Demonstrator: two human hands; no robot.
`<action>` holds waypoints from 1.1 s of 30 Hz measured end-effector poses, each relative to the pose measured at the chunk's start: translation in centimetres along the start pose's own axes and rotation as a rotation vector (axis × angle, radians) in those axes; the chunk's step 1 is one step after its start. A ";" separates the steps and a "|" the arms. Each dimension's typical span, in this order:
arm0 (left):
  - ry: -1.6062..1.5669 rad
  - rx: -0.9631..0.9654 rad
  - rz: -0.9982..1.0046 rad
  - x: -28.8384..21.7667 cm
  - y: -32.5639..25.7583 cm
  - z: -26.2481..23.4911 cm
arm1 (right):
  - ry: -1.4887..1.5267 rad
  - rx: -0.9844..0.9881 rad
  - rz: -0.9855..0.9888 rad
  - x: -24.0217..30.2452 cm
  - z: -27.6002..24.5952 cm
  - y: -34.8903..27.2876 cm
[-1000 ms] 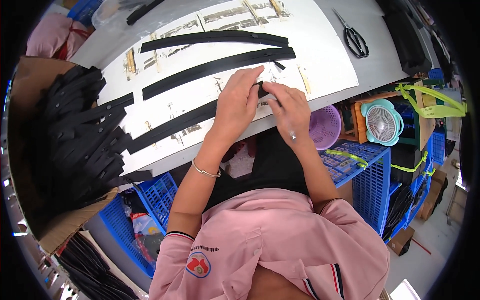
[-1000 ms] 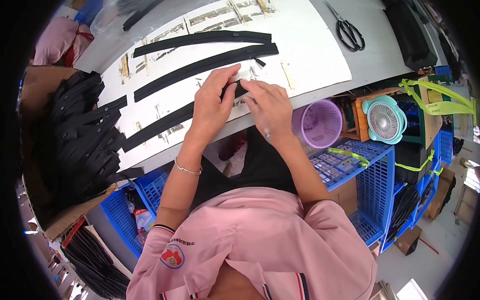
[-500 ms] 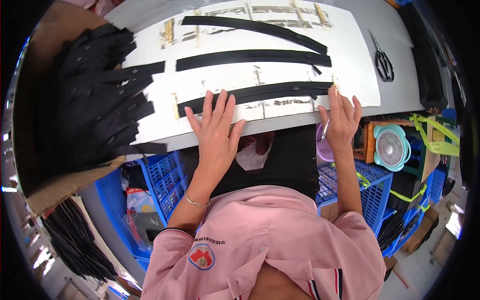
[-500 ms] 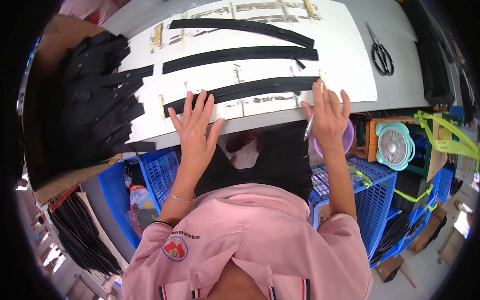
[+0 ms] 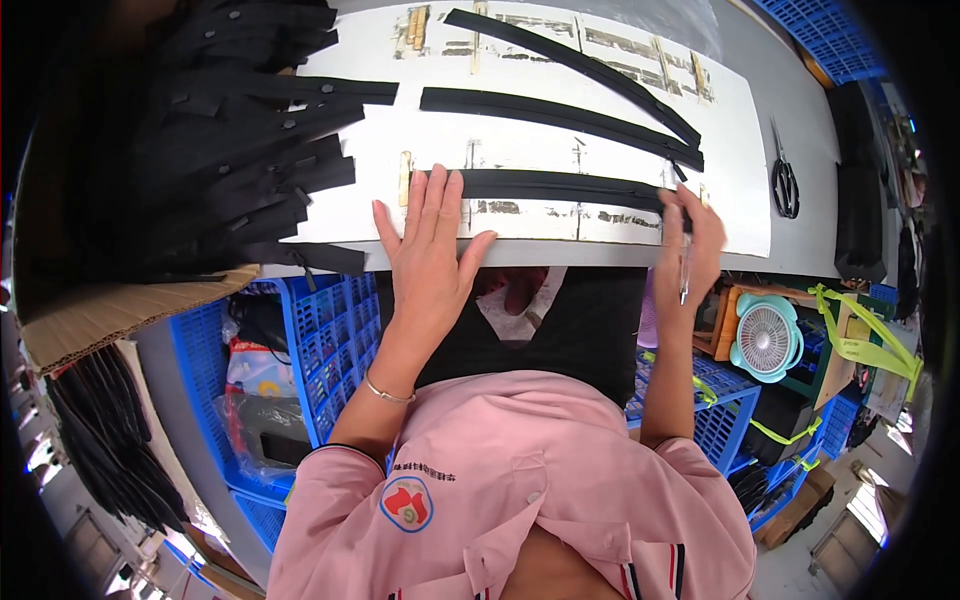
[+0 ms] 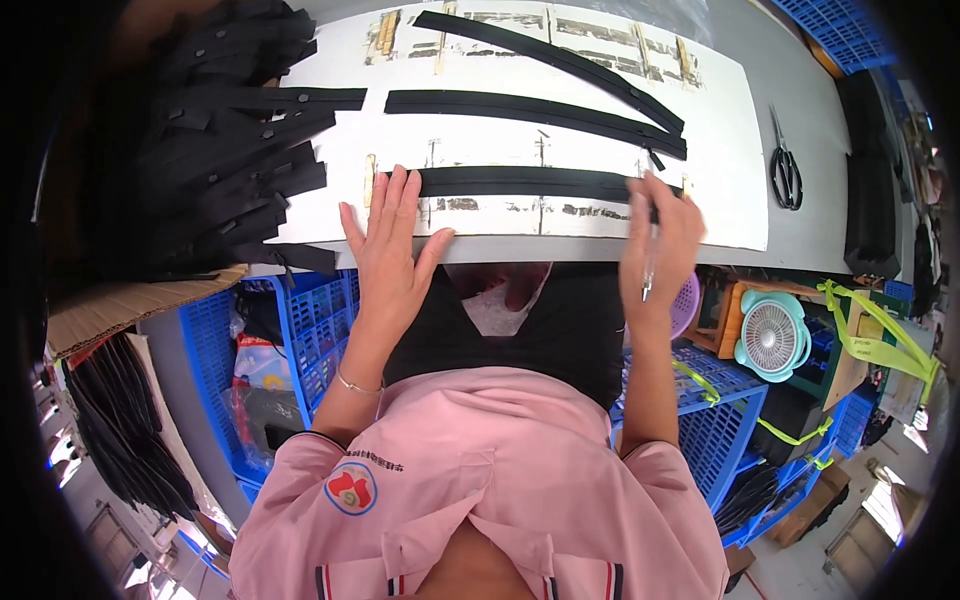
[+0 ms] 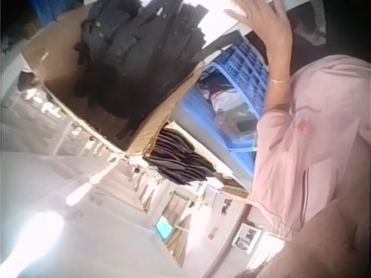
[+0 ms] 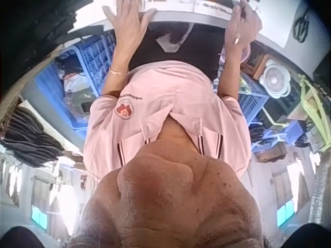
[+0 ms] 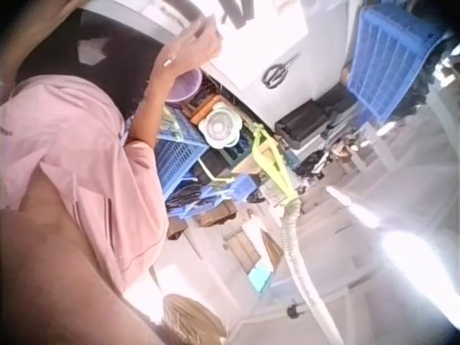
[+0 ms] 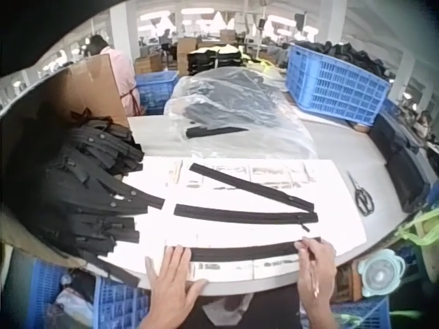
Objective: Marking and aligning zipper components on a template board for assembly.
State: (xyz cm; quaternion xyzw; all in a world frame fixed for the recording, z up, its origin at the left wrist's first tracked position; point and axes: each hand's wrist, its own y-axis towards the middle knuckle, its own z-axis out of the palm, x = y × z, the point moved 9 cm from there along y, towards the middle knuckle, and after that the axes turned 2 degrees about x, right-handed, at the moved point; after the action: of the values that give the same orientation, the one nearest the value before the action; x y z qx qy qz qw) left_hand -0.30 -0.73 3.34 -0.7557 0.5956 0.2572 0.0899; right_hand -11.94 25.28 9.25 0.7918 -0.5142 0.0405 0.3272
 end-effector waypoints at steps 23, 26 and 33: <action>-0.067 -0.032 -0.008 0.2 0.1 -0.7 | 0.664 0.460 0.112 12.0 14.2 2.2; -0.062 -0.038 -0.002 0.1 0.1 -0.6 | 0.624 0.407 0.044 12.3 13.9 2.4; -0.018 -0.057 0.014 0.1 0.0 -0.7 | 0.727 0.438 0.024 11.9 14.1 2.1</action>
State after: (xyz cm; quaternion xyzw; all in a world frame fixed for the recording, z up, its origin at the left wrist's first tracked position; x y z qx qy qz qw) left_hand -0.11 -1.12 3.86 -0.7512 0.5926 0.2816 0.0720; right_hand -11.92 7.49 4.00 0.7708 -0.3539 0.4291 0.3106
